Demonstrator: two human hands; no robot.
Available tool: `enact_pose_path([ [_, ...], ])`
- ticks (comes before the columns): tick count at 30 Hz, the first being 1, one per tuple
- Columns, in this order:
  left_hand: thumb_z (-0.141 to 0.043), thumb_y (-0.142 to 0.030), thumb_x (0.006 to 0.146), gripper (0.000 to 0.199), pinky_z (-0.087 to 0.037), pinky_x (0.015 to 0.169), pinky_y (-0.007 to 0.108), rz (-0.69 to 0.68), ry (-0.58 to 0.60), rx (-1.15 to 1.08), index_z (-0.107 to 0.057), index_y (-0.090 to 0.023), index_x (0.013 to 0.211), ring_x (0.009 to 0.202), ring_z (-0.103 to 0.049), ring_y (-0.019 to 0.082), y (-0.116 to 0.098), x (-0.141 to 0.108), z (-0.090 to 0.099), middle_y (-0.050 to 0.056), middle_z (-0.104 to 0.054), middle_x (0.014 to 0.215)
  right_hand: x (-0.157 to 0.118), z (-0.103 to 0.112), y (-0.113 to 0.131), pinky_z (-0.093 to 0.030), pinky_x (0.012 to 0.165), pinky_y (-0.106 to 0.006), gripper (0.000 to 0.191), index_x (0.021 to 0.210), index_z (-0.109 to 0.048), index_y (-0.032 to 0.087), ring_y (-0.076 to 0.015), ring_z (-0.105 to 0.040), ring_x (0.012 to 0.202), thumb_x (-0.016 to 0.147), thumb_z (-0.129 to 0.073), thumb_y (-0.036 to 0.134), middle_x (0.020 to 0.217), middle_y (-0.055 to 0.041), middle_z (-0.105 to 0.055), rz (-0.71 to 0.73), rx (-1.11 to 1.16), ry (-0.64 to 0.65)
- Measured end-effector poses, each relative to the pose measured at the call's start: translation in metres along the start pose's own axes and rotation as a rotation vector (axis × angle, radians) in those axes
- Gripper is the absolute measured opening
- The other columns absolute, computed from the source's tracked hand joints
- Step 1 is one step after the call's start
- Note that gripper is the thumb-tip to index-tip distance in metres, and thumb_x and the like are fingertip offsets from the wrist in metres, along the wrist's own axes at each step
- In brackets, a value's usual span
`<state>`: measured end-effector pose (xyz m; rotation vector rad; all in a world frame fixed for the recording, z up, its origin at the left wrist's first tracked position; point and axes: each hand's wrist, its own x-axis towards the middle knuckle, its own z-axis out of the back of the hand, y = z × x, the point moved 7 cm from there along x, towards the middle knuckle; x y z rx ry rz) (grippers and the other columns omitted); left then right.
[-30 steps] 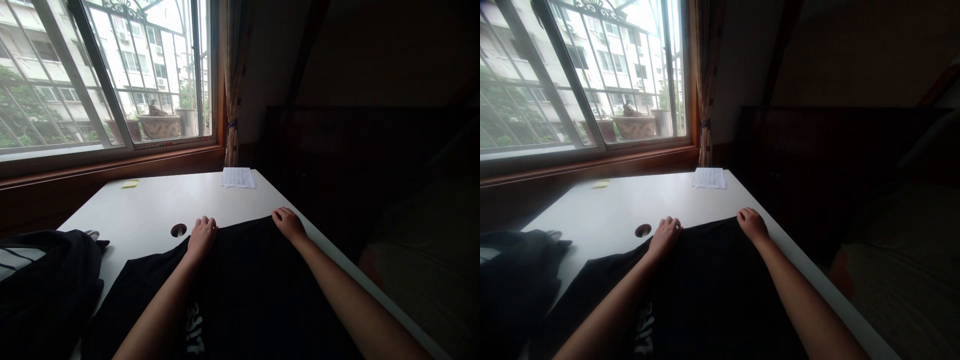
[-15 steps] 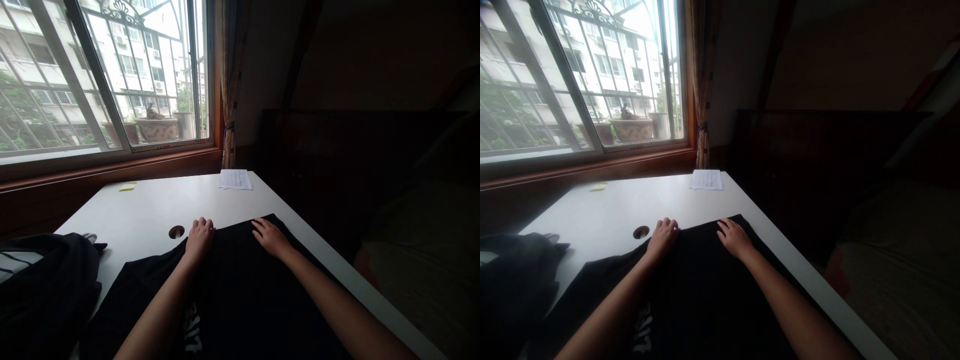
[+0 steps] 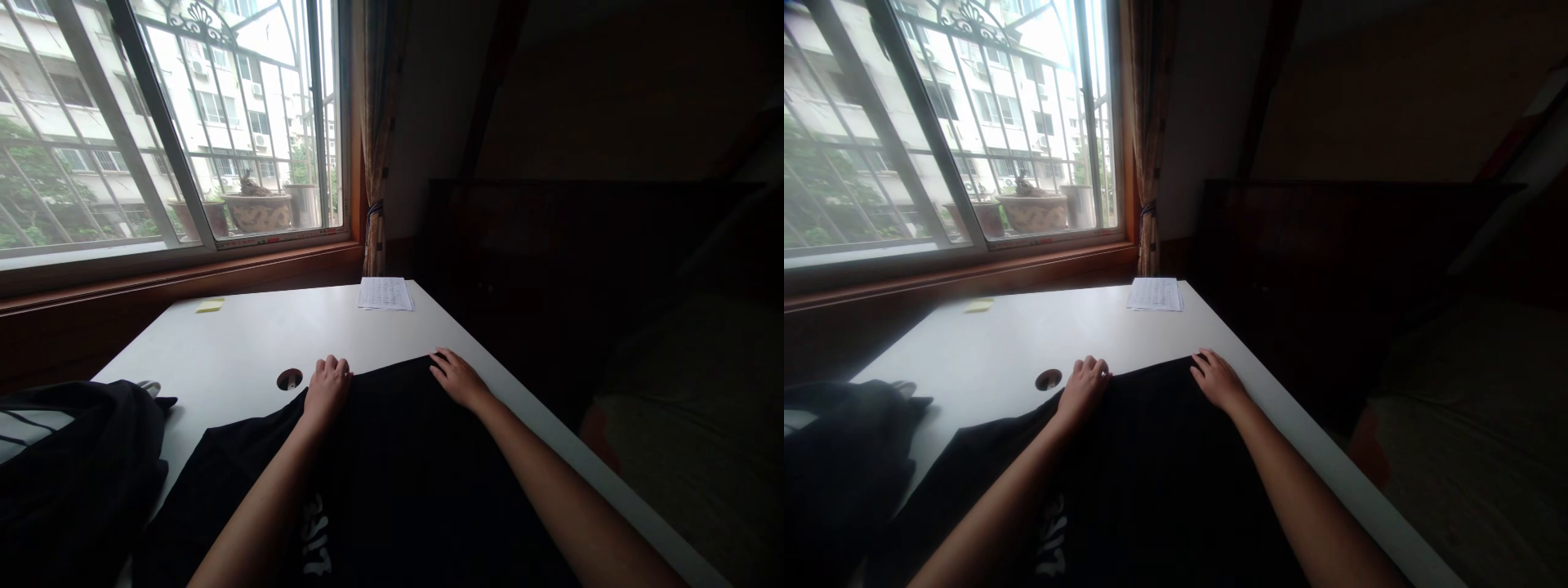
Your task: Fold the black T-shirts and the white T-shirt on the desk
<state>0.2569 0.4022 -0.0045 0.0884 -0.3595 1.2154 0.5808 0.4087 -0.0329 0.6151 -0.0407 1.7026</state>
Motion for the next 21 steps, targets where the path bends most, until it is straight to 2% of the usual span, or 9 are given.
enact_pose_path([
  [2, -0.043, -0.033, 0.103, 0.018, -0.044, 0.079, 0.037, -0.007, -0.006, 0.004, -0.055, -0.021, 0.106, 0.102, -0.046, 0.028, 0.0, 0.0, 0.0, 0.01, -0.052, 0.109, 0.002, 0.003, -0.012, -0.039, 0.112, -0.044, 0.033, 0.123, -0.068, 0.028, -0.0293, -0.052, 0.127, 0.094, -0.052, 0.033, 0.135, -0.0085, -0.058, -0.063, 0.031, -0.068],
  [6, -0.043, -0.033, 0.103, 0.018, -0.044, 0.081, 0.038, -0.013, -0.016, 0.016, -0.056, -0.02, 0.106, 0.102, -0.046, 0.028, -0.001, -0.001, 0.0, 0.01, -0.052, 0.109, 0.007, 0.01, -0.04, -0.043, 0.105, -0.052, 0.038, 0.126, -0.064, 0.023, -0.0329, -0.056, 0.116, 0.09, -0.054, 0.027, 0.122, -0.0141, -0.059, -0.233, 0.05, -0.173],
  [8, -0.043, -0.032, 0.103, 0.018, -0.044, 0.081, 0.038, -0.013, -0.019, 0.02, -0.056, -0.02, 0.106, 0.103, -0.045, 0.028, -0.001, -0.001, 0.0, 0.01, -0.052, 0.109, 0.011, 0.012, -0.052, -0.045, 0.101, -0.05, 0.041, 0.127, -0.063, 0.021, -0.0313, -0.06, 0.108, 0.086, -0.057, 0.027, 0.116, -0.0139, -0.062, -0.299, 0.084, -0.191],
  [11, -0.043, -0.033, 0.103, 0.018, -0.044, 0.081, 0.038, -0.016, -0.02, 0.022, -0.056, -0.021, 0.106, 0.102, -0.046, 0.028, -0.001, -0.001, 0.0, 0.01, -0.052, 0.109, 0.017, 0.011, -0.062, -0.051, 0.093, -0.042, 0.045, 0.127, -0.062, 0.021, -0.025, -0.065, 0.094, 0.083, -0.061, 0.026, 0.104, -0.009, -0.067, -0.353, 0.166, -0.158],
  [14, -0.043, -0.033, 0.103, 0.018, -0.044, 0.08, 0.038, -0.019, -0.021, 0.021, -0.056, -0.021, 0.105, 0.101, -0.046, 0.027, -0.001, -0.001, 0.0, 0.01, -0.052, 0.109, 0.021, 0.009, -0.066, -0.053, 0.083, -0.034, 0.047, 0.127, -0.061, 0.022, -0.0203, -0.067, 0.084, 0.08, -0.063, 0.025, 0.101, -0.0066, -0.069, -0.384, 0.248, -0.105],
  [18, -0.043, -0.033, 0.103, 0.017, -0.044, 0.079, 0.037, -0.02, -0.021, 0.019, -0.055, -0.021, 0.105, 0.101, -0.046, 0.027, -0.001, -0.001, 0.001, 0.009, -0.053, 0.109, 0.024, 0.008, -0.065, -0.053, 0.074, -0.03, 0.043, 0.121, -0.065, 0.023, -0.0191, -0.066, 0.081, 0.079, -0.067, 0.029, 0.097, -0.0052, -0.07, -0.389, 0.339, -0.034],
  [21, -0.043, -0.033, 0.103, 0.017, -0.044, 0.079, 0.037, -0.023, -0.019, 0.016, -0.055, -0.021, 0.105, 0.101, -0.047, 0.027, -0.002, 0.0, 0.001, 0.009, -0.053, 0.109, 0.024, 0.009, -0.062, -0.052, 0.072, -0.028, 0.046, 0.125, -0.063, 0.027, -0.0183, -0.066, 0.081, 0.079, -0.067, 0.029, 0.099, -0.0039, -0.071, -0.365, 0.4, 0.001],
])
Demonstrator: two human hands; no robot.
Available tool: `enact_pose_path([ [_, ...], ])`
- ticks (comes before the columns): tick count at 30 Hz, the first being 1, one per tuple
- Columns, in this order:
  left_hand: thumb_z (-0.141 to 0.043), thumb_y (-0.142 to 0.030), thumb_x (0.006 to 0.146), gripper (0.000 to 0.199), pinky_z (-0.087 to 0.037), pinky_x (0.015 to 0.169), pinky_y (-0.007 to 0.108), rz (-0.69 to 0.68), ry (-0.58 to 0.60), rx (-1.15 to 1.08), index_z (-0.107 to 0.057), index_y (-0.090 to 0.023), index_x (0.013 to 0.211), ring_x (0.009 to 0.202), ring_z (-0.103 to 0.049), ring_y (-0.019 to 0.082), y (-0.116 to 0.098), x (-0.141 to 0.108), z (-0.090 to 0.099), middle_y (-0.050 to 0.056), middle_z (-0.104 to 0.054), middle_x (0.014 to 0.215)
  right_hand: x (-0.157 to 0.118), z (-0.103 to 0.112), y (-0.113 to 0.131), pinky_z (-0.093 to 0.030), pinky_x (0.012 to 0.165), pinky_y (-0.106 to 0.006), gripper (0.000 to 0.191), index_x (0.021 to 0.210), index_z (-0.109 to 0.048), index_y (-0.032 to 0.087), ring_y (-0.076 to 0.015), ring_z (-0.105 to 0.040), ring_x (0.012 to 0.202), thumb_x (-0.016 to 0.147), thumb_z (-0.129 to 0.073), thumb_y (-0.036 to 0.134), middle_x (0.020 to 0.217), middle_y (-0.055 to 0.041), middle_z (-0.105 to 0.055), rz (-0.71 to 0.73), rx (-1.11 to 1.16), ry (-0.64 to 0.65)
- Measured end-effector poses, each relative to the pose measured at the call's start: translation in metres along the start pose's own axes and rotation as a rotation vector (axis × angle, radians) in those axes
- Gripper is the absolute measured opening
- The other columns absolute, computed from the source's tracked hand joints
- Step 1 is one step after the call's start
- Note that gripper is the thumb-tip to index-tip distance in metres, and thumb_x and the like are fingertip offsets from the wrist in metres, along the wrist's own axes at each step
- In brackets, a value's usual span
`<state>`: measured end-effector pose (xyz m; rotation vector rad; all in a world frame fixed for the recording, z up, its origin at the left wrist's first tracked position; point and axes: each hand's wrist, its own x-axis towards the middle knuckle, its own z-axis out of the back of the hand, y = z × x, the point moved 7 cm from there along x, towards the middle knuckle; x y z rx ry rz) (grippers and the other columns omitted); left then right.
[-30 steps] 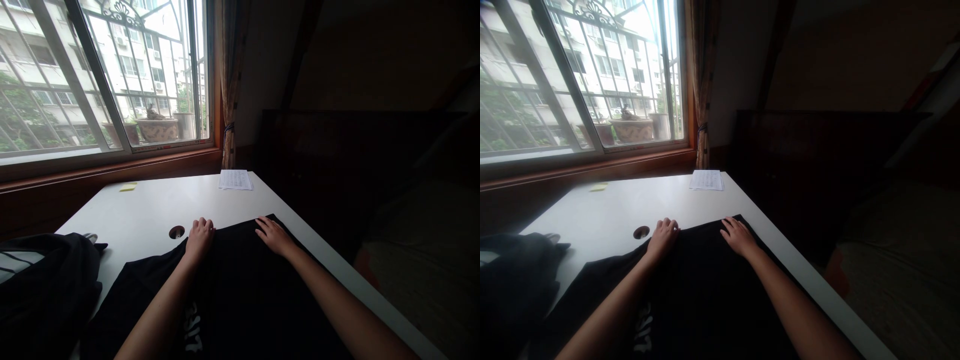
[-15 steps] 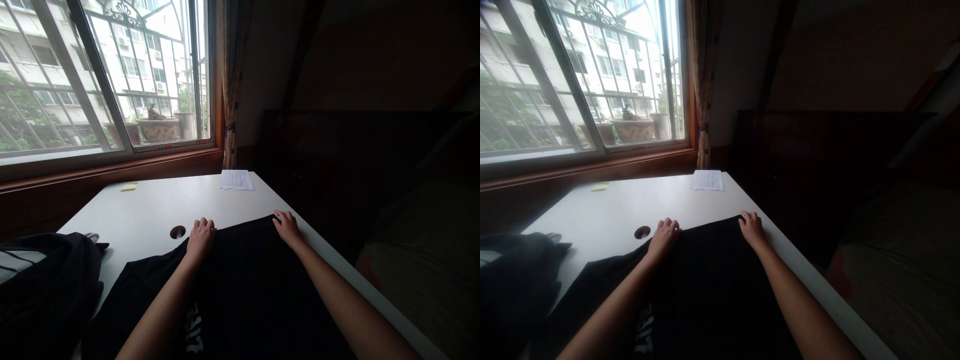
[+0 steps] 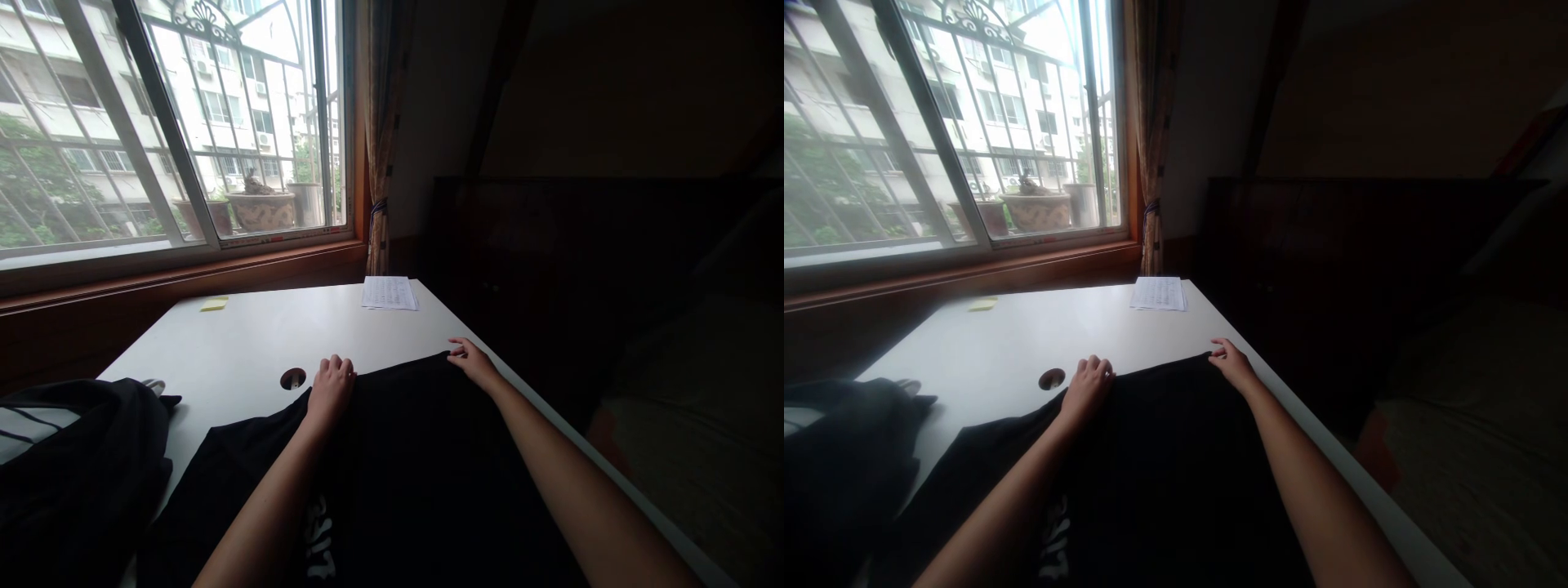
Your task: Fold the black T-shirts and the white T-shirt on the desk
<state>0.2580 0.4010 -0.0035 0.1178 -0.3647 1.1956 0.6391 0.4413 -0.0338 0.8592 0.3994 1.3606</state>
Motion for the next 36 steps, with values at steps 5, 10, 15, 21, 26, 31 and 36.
enact_pose_path([
  [5, -0.043, -0.032, 0.103, 0.017, -0.044, 0.079, 0.037, 0.002, 0.002, 0.0, -0.055, -0.021, 0.105, 0.1, -0.047, 0.027, -0.001, 0.0, 0.0, 0.01, -0.053, 0.108, -0.002, 0.003, 0.004, -0.052, 0.074, -0.03, 0.038, 0.116, -0.069, 0.03, -0.0194, -0.066, 0.082, 0.078, -0.066, 0.027, 0.101, -0.0036, -0.072, 0.021, 0.062, 0.035],
  [10, -0.042, -0.031, 0.103, 0.017, -0.044, 0.079, 0.037, 0.001, 0.004, -0.002, -0.055, -0.021, 0.105, 0.1, -0.047, 0.027, -0.002, 0.0, 0.002, 0.01, -0.053, 0.108, 0.002, 0.004, 0.006, -0.051, 0.091, -0.034, 0.027, 0.102, -0.077, 0.028, -0.0227, -0.067, 0.097, 0.077, -0.067, 0.029, 0.105, -0.0036, -0.075, 0.035, 0.166, 0.073],
  [15, -0.042, -0.031, 0.103, 0.016, -0.044, 0.08, 0.037, 0.008, 0.007, -0.003, -0.055, -0.021, 0.104, 0.1, -0.048, 0.027, -0.002, 0.0, 0.003, 0.01, -0.054, 0.109, 0.007, 0.01, -0.002, -0.053, 0.088, -0.034, 0.037, 0.11, -0.074, 0.024, -0.0236, -0.068, 0.101, 0.079, -0.066, 0.04, 0.111, -0.0062, -0.074, -0.002, 0.306, 0.057],
  [21, -0.043, -0.03, 0.103, 0.016, -0.045, 0.08, 0.038, 0.016, 0.006, -0.006, -0.056, -0.021, 0.104, 0.1, -0.048, 0.027, -0.002, -0.001, 0.005, 0.01, -0.054, 0.109, 0.004, 0.011, -0.006, -0.056, 0.082, -0.035, 0.037, 0.106, -0.076, 0.022, -0.0253, -0.071, 0.095, 0.076, -0.071, 0.042, 0.106, -0.0075, -0.076, -0.04, 0.393, 0.12],
  [26, -0.043, -0.03, 0.103, 0.016, -0.045, 0.08, 0.038, 0.016, 0.009, -0.01, -0.056, -0.021, 0.105, 0.101, -0.048, 0.027, -0.003, 0.0, 0.005, 0.01, -0.054, 0.109, 0.005, 0.018, -0.001, -0.056, 0.083, -0.038, 0.031, 0.099, -0.079, 0.021, -0.0278, -0.071, 0.093, 0.073, -0.075, 0.036, 0.101, -0.0097, -0.078, -0.05, 0.368, 0.162],
  [31, -0.043, -0.031, 0.103, 0.016, -0.045, 0.082, 0.037, 0.023, 0.014, -0.013, -0.056, -0.022, 0.105, 0.102, -0.047, 0.027, -0.002, -0.001, 0.005, 0.01, -0.054, 0.109, 0.011, 0.029, 0.01, -0.051, 0.094, -0.04, 0.028, 0.092, -0.081, 0.022, -0.0293, -0.069, 0.1, 0.066, -0.079, 0.031, 0.101, -0.008, -0.077, -0.003, 0.287, 0.16],
  [36, -0.042, -0.03, 0.103, 0.017, -0.045, 0.082, 0.038, 0.022, 0.019, -0.023, -0.056, -0.021, 0.105, 0.102, -0.047, 0.027, -0.003, -0.001, 0.006, 0.01, -0.054, 0.11, 0.013, 0.033, 0.017, -0.05, 0.093, -0.042, 0.022, 0.086, -0.081, 0.024, -0.0299, -0.069, 0.097, 0.065, -0.077, 0.029, 0.096, -0.0069, -0.077, 0.026, 0.203, 0.117],
])
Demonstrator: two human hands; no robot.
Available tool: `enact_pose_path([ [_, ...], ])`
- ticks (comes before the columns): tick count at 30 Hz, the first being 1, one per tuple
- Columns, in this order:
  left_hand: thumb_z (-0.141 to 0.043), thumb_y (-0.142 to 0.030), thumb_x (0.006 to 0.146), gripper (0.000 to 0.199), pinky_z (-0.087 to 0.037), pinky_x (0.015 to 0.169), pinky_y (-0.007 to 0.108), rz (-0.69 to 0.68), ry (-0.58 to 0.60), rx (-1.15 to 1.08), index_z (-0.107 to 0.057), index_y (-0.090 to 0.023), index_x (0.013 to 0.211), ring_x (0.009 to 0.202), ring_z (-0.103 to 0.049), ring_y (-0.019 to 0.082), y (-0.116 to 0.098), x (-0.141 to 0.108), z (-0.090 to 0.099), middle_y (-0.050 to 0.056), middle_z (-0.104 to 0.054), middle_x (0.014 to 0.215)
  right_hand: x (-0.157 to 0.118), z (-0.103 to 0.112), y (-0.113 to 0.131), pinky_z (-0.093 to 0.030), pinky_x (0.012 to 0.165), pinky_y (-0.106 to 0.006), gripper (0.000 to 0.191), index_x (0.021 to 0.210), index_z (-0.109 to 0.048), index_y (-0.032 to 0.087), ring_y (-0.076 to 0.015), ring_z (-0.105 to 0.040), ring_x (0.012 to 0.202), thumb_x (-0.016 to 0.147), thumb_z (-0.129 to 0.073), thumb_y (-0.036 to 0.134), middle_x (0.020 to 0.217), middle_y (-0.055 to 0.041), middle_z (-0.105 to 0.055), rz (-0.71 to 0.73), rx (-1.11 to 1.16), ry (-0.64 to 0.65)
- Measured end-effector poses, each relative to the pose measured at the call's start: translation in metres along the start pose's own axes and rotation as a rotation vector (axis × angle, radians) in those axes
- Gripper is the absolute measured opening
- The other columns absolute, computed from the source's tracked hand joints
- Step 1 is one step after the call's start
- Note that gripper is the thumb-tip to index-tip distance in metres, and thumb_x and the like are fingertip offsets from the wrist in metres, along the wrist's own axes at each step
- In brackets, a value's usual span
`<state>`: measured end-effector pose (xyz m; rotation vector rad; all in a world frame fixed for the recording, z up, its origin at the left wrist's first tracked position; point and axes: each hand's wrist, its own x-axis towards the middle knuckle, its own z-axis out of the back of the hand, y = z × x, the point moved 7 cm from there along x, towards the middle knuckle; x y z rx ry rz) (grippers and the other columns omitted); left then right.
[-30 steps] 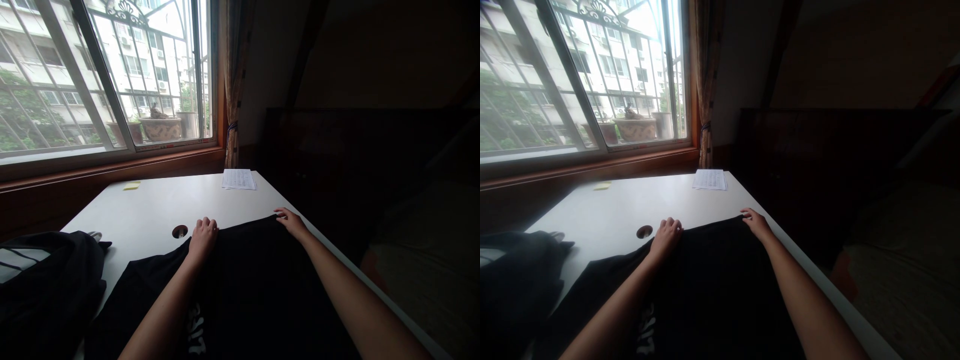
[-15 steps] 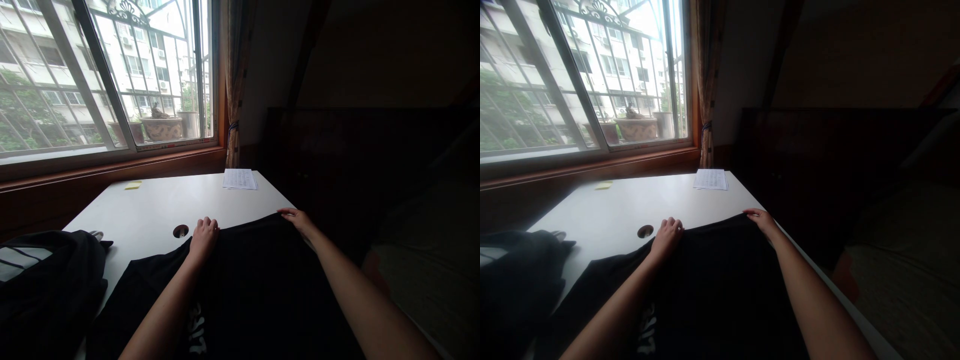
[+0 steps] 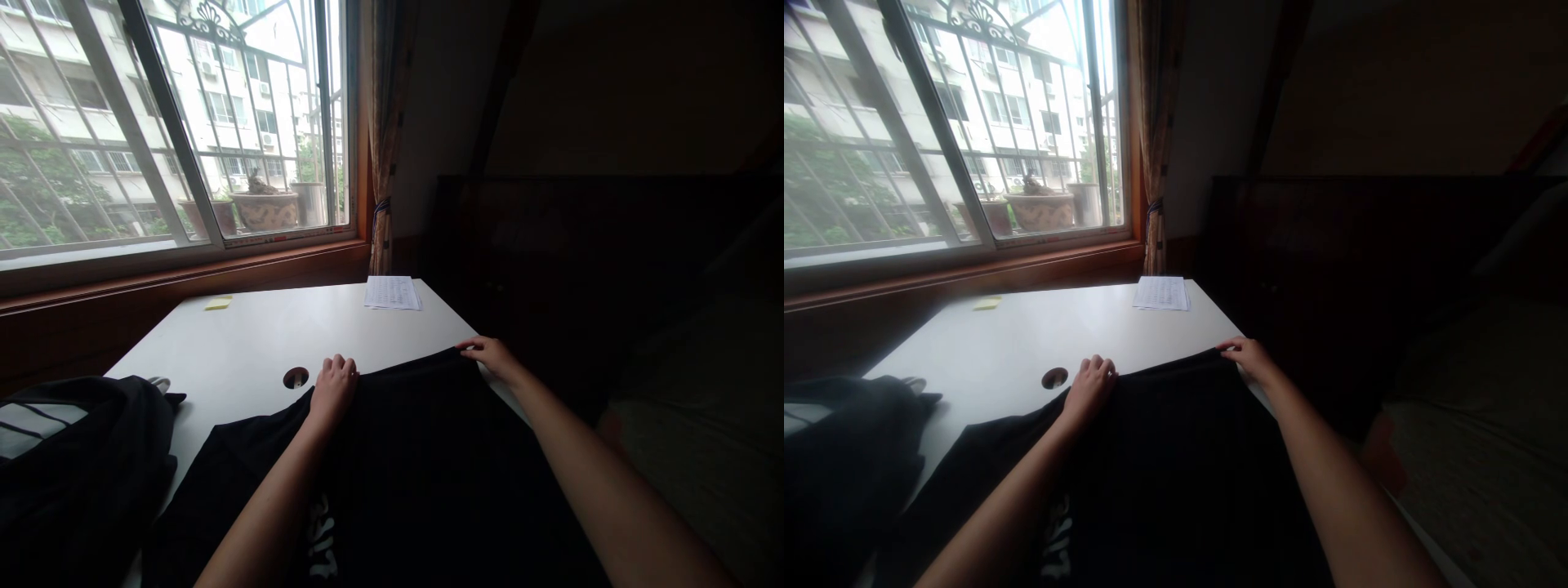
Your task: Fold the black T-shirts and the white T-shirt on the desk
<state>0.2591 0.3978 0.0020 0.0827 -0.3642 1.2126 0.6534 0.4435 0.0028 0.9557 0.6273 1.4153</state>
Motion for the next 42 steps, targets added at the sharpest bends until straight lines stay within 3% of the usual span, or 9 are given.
enact_pose_path([
  [5, -0.042, -0.03, 0.103, 0.017, -0.045, 0.083, 0.039, 0.0, 0.006, -0.008, -0.056, -0.021, 0.106, 0.101, -0.047, 0.027, 0.001, 0.001, -0.001, 0.01, -0.054, 0.11, 0.001, 0.001, 0.004, -0.047, 0.098, -0.042, 0.018, 0.085, -0.08, 0.025, -0.0298, -0.067, 0.102, 0.069, -0.074, 0.033, 0.098, -0.0048, -0.077, 0.029, -0.054, -0.044],
  [12, -0.044, -0.036, 0.103, 0.02, -0.045, 0.086, 0.039, -0.014, -0.004, -0.025, -0.058, -0.022, 0.106, 0.104, -0.047, 0.027, 0.001, 0.0, -0.001, 0.01, -0.054, 0.111, 0.01, 0.0, 0.001, -0.05, 0.089, -0.039, 0.019, 0.086, -0.076, 0.022, -0.0271, -0.068, 0.093, 0.072, -0.071, 0.034, 0.092, -0.0063, -0.076, 0.039, -0.039, -0.048],
  [17, -0.053, -0.044, 0.099, 0.02, -0.045, 0.092, 0.039, -0.099, 0.01, -0.11, -0.062, -0.027, 0.107, 0.106, -0.048, 0.026, -0.003, -0.001, 0.002, 0.005, -0.056, 0.112, 0.014, -0.002, -0.002, -0.051, 0.086, -0.038, 0.015, 0.083, -0.075, 0.02, -0.0263, -0.068, 0.09, 0.072, -0.071, 0.03, 0.09, -0.0069, -0.075, 0.012, -0.018, -0.055],
  [21, -0.058, -0.036, 0.097, 0.013, -0.044, 0.095, 0.04, -0.131, 0.033, -0.16, -0.065, -0.028, 0.105, 0.109, -0.048, 0.026, -0.006, -0.001, 0.003, 0.005, -0.058, 0.114, 0.014, -0.005, -0.005, -0.05, 0.089, -0.038, 0.015, 0.083, -0.073, 0.022, -0.0263, -0.067, 0.093, 0.073, -0.073, 0.032, 0.09, -0.0066, -0.075, -0.014, 0.015, -0.083],
  [26, -0.05, -0.027, 0.1, 0.016, -0.044, 0.094, 0.038, -0.109, 0.059, -0.18, -0.066, -0.025, 0.097, 0.108, -0.049, 0.025, -0.008, -0.001, 0.005, 0.006, -0.06, 0.109, 0.012, -0.008, -0.009, -0.052, 0.09, -0.039, 0.02, 0.088, -0.072, 0.022, -0.0263, -0.067, 0.095, 0.072, -0.074, 0.034, 0.094, -0.0069, -0.074, -0.032, 0.117, -0.089],
  [34, -0.05, -0.03, 0.098, 0.019, -0.048, 0.089, 0.035, -0.04, 0.194, -0.235, -0.068, -0.023, 0.096, 0.104, -0.055, 0.025, 0.007, 0.016, 0.001, 0.007, -0.064, 0.109, 0.004, -0.017, -0.005, -0.059, 0.081, -0.037, 0.025, 0.1, -0.072, 0.022, -0.0236, -0.072, 0.088, 0.075, -0.07, 0.027, 0.099, -0.0075, -0.076, -0.097, 0.326, -0.03],
  [42, -0.052, -0.025, 0.095, 0.017, -0.048, 0.086, 0.035, -0.103, 0.249, -0.199, -0.068, -0.021, 0.093, 0.102, -0.055, 0.025, -0.006, 0.023, 0.01, 0.01, -0.063, 0.106, -0.003, -0.007, 0.007, -0.058, 0.088, -0.039, 0.032, 0.104, -0.076, 0.019, -0.0261, -0.072, 0.095, 0.074, -0.077, 0.028, 0.102, -0.0099, -0.077, -0.103, 0.35, 0.027],
])
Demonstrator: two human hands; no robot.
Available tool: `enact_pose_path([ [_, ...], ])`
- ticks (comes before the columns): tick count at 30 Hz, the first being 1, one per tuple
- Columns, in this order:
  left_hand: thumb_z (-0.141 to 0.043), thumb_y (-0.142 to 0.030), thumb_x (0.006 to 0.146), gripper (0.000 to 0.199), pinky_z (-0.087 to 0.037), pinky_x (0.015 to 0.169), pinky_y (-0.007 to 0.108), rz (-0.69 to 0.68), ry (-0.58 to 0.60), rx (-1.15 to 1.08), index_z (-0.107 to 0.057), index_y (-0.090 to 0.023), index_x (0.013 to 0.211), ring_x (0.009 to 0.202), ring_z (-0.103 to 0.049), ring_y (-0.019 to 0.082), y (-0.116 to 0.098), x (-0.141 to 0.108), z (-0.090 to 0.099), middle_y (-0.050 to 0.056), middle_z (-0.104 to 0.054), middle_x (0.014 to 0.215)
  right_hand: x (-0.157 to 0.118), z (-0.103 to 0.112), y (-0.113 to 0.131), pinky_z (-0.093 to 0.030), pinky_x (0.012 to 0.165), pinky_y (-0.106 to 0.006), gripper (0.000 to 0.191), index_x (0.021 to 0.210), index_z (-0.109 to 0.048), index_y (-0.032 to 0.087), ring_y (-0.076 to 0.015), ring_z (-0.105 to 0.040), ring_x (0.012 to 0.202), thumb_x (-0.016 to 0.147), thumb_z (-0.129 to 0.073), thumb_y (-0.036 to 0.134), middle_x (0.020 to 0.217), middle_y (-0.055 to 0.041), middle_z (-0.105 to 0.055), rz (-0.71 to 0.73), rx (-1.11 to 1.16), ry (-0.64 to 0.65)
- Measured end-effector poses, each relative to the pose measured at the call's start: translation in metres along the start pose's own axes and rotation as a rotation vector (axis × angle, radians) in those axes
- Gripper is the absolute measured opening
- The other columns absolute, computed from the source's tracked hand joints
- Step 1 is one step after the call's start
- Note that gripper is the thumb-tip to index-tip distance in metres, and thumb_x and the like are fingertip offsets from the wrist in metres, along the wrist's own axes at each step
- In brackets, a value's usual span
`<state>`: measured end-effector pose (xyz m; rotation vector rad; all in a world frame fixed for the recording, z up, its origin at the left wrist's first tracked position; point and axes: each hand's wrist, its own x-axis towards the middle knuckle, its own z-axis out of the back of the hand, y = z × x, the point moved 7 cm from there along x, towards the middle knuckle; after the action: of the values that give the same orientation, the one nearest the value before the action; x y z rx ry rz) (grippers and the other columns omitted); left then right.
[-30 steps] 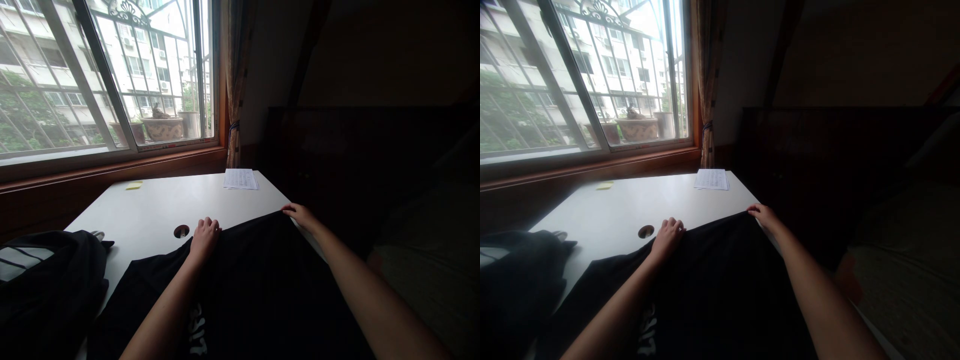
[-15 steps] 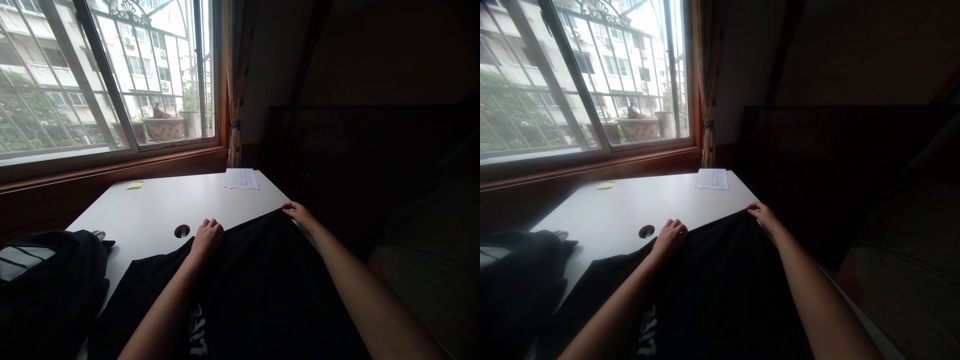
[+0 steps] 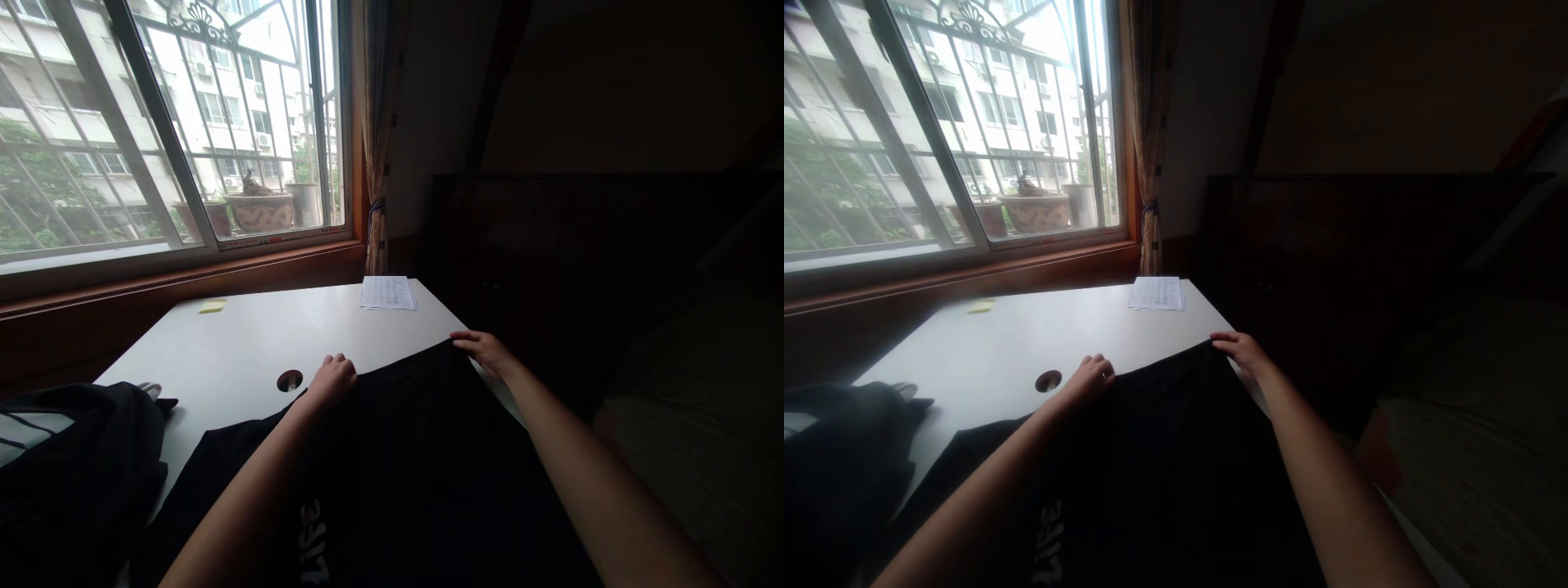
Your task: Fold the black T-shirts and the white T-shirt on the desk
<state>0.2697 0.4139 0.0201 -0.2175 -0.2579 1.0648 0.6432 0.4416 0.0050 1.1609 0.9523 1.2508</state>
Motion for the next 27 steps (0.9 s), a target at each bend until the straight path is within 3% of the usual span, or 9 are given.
enact_pose_path([
  [5, -0.052, -0.022, 0.092, 0.016, -0.049, 0.086, 0.037, -0.019, -0.009, 0.032, -0.068, -0.02, 0.092, 0.1, -0.055, 0.026, -0.004, 0.002, 0.002, 0.011, -0.063, 0.104, 0.001, 0.007, 0.006, -0.052, 0.1, -0.043, 0.034, 0.1, -0.078, 0.021, -0.0283, -0.069, 0.105, 0.067, -0.083, 0.03, 0.104, -0.007, -0.077, 0.028, -0.106, 0.011],
  [9, -0.055, -0.018, 0.09, 0.013, -0.05, 0.081, 0.036, -0.06, -0.027, 0.063, -0.067, -0.022, 0.092, 0.1, -0.054, 0.026, -0.009, 0.006, 0.003, 0.01, -0.062, 0.104, 0.004, 0.006, 0.011, -0.049, 0.101, -0.044, 0.028, 0.091, -0.08, 0.022, -0.0284, -0.069, 0.103, 0.065, -0.083, 0.03, 0.098, -0.0057, -0.078, 0.064, -0.214, 0.006],
  [15, -0.06, -0.019, 0.09, 0.014, -0.049, 0.085, 0.035, -0.169, -0.06, 0.104, -0.068, -0.025, 0.1, 0.106, -0.053, 0.025, -0.04, 0.02, 0.004, 0.007, -0.061, 0.113, 0.007, 0.001, 0.019, -0.051, 0.096, -0.042, 0.024, 0.091, -0.079, 0.023, -0.0266, -0.07, 0.097, 0.068, -0.079, 0.031, 0.096, -0.0047, -0.078, 0.121, -0.323, 0.0],
  [21, -0.06, -0.024, 0.093, 0.014, -0.048, 0.085, 0.037, -0.254, -0.068, 0.165, -0.069, -0.024, 0.104, 0.105, -0.052, 0.026, -0.075, 0.034, -0.01, 0.008, -0.063, 0.111, 0.008, 0.003, 0.028, -0.05, 0.093, -0.039, 0.018, 0.088, -0.078, 0.024, -0.0261, -0.069, 0.097, 0.072, -0.075, 0.031, 0.096, -0.0043, -0.076, 0.2, -0.427, -0.004],
  [27, -0.05, -0.014, 0.096, 0.02, -0.047, 0.079, 0.037, -0.265, -0.071, 0.238, -0.07, -0.017, 0.096, 0.099, -0.054, 0.026, -0.082, 0.042, -0.025, 0.012, -0.064, 0.103, 0.006, 0.002, 0.035, -0.05, 0.092, -0.036, 0.017, 0.087, -0.078, 0.025, -0.0235, -0.068, 0.095, 0.071, -0.073, 0.025, 0.098, -0.0022, -0.075, 0.254, -0.505, 0.036],
])
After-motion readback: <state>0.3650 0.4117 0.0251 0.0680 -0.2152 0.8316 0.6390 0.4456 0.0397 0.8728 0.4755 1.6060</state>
